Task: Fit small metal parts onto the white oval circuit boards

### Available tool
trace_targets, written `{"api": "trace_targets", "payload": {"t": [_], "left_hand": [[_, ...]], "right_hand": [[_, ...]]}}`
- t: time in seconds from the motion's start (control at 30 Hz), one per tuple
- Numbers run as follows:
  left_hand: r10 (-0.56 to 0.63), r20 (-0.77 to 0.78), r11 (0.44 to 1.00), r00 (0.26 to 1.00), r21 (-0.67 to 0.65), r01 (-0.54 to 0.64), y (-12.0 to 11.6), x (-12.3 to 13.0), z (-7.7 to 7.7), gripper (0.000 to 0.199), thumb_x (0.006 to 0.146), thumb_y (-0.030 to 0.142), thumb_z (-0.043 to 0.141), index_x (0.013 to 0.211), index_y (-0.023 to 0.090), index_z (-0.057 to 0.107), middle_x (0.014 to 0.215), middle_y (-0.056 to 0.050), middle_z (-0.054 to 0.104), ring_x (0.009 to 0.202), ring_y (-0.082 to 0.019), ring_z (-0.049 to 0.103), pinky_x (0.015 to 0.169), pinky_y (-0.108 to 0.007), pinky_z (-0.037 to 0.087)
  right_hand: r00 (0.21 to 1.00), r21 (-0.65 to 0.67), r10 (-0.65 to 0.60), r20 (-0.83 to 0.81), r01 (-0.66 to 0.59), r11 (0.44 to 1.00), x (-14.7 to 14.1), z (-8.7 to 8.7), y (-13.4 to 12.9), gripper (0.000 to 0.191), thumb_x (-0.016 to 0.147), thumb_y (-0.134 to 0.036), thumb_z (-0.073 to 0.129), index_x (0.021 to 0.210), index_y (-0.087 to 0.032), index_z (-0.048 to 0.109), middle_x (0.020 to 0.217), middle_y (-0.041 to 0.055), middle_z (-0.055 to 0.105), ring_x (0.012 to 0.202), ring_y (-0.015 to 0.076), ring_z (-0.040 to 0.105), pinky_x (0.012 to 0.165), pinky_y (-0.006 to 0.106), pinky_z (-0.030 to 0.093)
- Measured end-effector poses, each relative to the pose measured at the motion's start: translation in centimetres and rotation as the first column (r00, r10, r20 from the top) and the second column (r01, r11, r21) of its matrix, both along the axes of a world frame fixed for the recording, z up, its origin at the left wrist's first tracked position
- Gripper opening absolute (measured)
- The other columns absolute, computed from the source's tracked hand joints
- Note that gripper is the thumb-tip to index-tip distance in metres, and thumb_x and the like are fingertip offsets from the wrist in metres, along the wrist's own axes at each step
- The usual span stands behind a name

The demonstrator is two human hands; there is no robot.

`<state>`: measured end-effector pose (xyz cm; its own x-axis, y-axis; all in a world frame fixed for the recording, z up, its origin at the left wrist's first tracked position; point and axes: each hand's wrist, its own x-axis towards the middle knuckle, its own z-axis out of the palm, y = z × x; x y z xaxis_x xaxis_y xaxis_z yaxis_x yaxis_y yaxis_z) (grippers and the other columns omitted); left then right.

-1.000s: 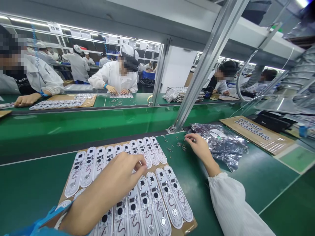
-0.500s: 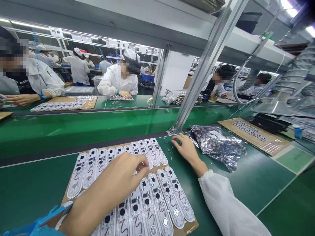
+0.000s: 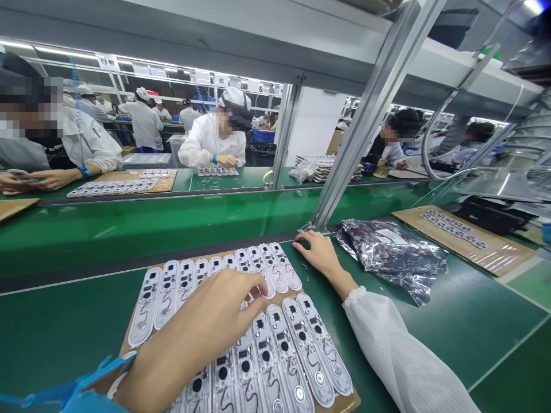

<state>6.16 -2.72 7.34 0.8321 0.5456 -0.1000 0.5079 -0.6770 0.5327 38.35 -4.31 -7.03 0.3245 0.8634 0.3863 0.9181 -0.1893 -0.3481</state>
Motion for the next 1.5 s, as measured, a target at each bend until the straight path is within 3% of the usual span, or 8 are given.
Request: {"api": "trace_targets", "payload": {"t": [0.2,0.37,0.57,0.63,0.8,0.97,1.3,1.5], "left_hand": [[0.006,0.003,1.0,1.0,-0.019,-0.006,0.4,-0.2,-0.2,0.025,0.093,0.036,0.045,0.092,0.026,0.068,0.085,-0.001,0.069,0.077,-0.021,0.063,0.064,-0.031,0.04],[0.001,-0.025,0.999,1.0,-0.045,-0.002,0.4,-0.2,-0.5,0.026,0.094,0.036,0.044,0.09,0.026,0.068,0.088,0.0,0.07,0.08,-0.022,0.063,0.064,-0.031,0.042],[0.085,0.071,0.996,0.994,-0.03,-0.084,0.2,-0.1,-1.7,0.038,0.095,0.041,0.046,0.129,0.03,0.058,0.133,-0.002,0.061,0.125,-0.029,0.053,0.097,-0.044,0.046],[0.115,0.131,0.993,0.985,-0.031,-0.112,0.2,0.3,-2.0,0.041,0.094,0.04,0.049,0.134,0.029,0.055,0.138,-0.003,0.059,0.129,-0.029,0.051,0.102,-0.046,0.044],[0.108,0.295,0.986,0.949,-0.154,-0.065,0.2,1.3,-1.7,0.022,0.091,0.025,0.057,0.108,0.026,0.07,0.107,0.002,0.074,0.102,-0.019,0.068,0.091,-0.033,0.052],[0.078,0.401,0.986,0.913,-0.165,-0.012,0.2,1.3,-1.2,0.015,0.09,0.021,0.06,0.092,0.027,0.074,0.088,0.006,0.076,0.081,-0.015,0.07,0.075,-0.026,0.053],[0.079,0.443,0.997,0.893,-0.046,-0.066,0.1,1.4,-1.6,0.018,0.088,0.018,0.061,0.097,0.028,0.073,0.096,0.008,0.076,0.091,-0.015,0.069,0.086,-0.029,0.051],[0.055,0.444,0.998,0.894,-0.058,-0.032,0.1,1.1,-1.3,0.019,0.087,0.018,0.063,0.097,0.03,0.074,0.094,0.01,0.076,0.088,-0.013,0.07,0.085,-0.027,0.052]], "right_hand": [[0.994,0.033,0.079,-0.081,-0.077,0.996,-0.2,0.1,-0.1,0.019,0.092,-0.035,0.053,0.084,-0.024,0.066,0.102,0.0066,0.071,0.102,0.0283,0.058,0.089,0.043,0.041],[0.968,0.126,0.159,-0.193,-0.136,0.983,-1.1,2.0,-1.8,0.019,0.094,-0.038,0.052,0.087,-0.024,0.063,0.093,0.0053,0.072,0.088,0.0257,0.064,0.081,0.041,0.048],[0.883,0.273,0.358,-0.302,-0.28,0.92,-7.3,4.9,-3.4,0.012,0.092,-0.036,0.062,0.095,-0.024,0.064,0.093,0.0019,0.072,0.085,0.0187,0.068,0.079,0.033,0.055],[0.842,0.3,0.435,-0.32,-0.345,0.889,-9.6,5.5,-4.1,0.01,0.092,-0.034,0.063,0.094,-0.025,0.065,0.092,0.0005,0.072,0.084,0.0165,0.068,0.078,0.031,0.056],[0.74,0.432,0.556,-0.378,-0.391,0.813,-12.8,5.9,-5.5,0.007,0.089,-0.028,0.069,0.095,-0.025,0.068,0.087,-0.0006,0.073,0.08,0.0144,0.069,0.073,0.028,0.057],[0.642,0.486,0.559,-0.525,-0.314,0.816,-13.2,6.6,-6.1,0.007,0.085,-0.03,0.074,0.088,-0.026,0.07,0.082,0.0,0.073,0.075,0.016,0.07,0.069,0.03,0.058],[0.539,0.517,0.6,-0.592,-0.317,0.795,-13.3,6.6,-6.2,0.01,0.086,-0.023,0.072,0.092,-0.03,0.072,0.089,-0.0002,0.071,0.085,0.0158,0.066,0.076,0.031,0.054],[0.503,0.486,0.597,-0.625,-0.348,0.802,-13.1,6.7,-6.3,0.011,0.086,-0.021,0.071,0.092,-0.031,0.071,0.089,-0.0008,0.069,0.085,0.0147,0.064,0.076,0.03,0.053]]}}
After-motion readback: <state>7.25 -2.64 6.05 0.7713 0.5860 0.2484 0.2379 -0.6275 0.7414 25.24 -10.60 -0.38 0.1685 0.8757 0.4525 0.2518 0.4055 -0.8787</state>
